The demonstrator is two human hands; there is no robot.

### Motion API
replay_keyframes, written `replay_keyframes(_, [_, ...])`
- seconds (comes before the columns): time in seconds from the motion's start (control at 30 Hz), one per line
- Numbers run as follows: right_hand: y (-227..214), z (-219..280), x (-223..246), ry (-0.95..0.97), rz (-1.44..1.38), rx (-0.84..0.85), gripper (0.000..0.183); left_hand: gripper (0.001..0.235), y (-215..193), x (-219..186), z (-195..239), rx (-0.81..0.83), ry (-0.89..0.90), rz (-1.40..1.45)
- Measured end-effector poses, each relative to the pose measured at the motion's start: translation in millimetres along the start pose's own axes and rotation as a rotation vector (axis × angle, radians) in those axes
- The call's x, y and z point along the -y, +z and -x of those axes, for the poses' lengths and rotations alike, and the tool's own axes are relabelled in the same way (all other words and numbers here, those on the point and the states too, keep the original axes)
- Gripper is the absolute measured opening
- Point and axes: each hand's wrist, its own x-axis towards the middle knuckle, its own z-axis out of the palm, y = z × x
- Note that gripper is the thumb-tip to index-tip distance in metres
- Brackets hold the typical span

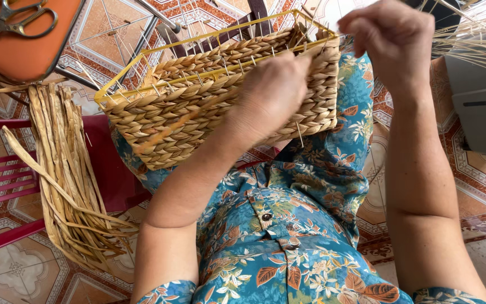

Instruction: The person weaves a rectangular basket using dried palm leaves, interlacing strands through a yellow frame. They trim excess material with scissors and continue weaving the sides, adjusting the basket as needed.

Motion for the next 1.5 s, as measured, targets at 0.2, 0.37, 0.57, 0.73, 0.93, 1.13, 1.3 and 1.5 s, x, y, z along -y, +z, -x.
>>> replay_keyframes(0.2, [18.5,-4.4,-2.9,-0.378,0.392,0.116,0.013,0.021,-32.3,54.5,1.4,0.051,-0.093,0.981])
replay_keyframes(0.37, [28.4,-6.4,-10.4,-0.405,0.491,0.049,0.011,0.017,-7.1,45.6,8.9,-0.197,-0.074,0.922])
replay_keyframes(0.57, [30.4,-1.0,-9.9,-0.406,0.476,0.037,0.011,0.007,45.2,29.2,-20.2,-0.366,-0.042,0.259])
replay_keyframes(0.73, [25.1,3.8,-17.2,-0.302,0.222,0.073,0.011,0.007,62.7,31.6,-26.0,-0.540,-0.017,0.285])
replay_keyframes(0.93, [34.1,-1.9,-21.7,-0.320,0.324,0.001,0.012,0.007,80.8,14.2,1.1,-0.752,0.154,0.138])
replay_keyframes(1.13, [31.4,4.3,-15.0,-0.465,0.472,0.070,0.020,0.028,71.2,18.8,25.4,-0.751,-0.015,0.136])
replay_keyframes(1.3, [32.7,7.5,-21.3,-0.292,0.351,0.046,0.016,0.017,51.0,35.2,42.3,-0.618,-0.253,0.346])
replay_keyframes(1.5, [44.4,12.4,-27.6,-0.352,0.478,-0.063,0.014,0.009,35.8,39.0,60.2,-0.556,-0.339,0.483])
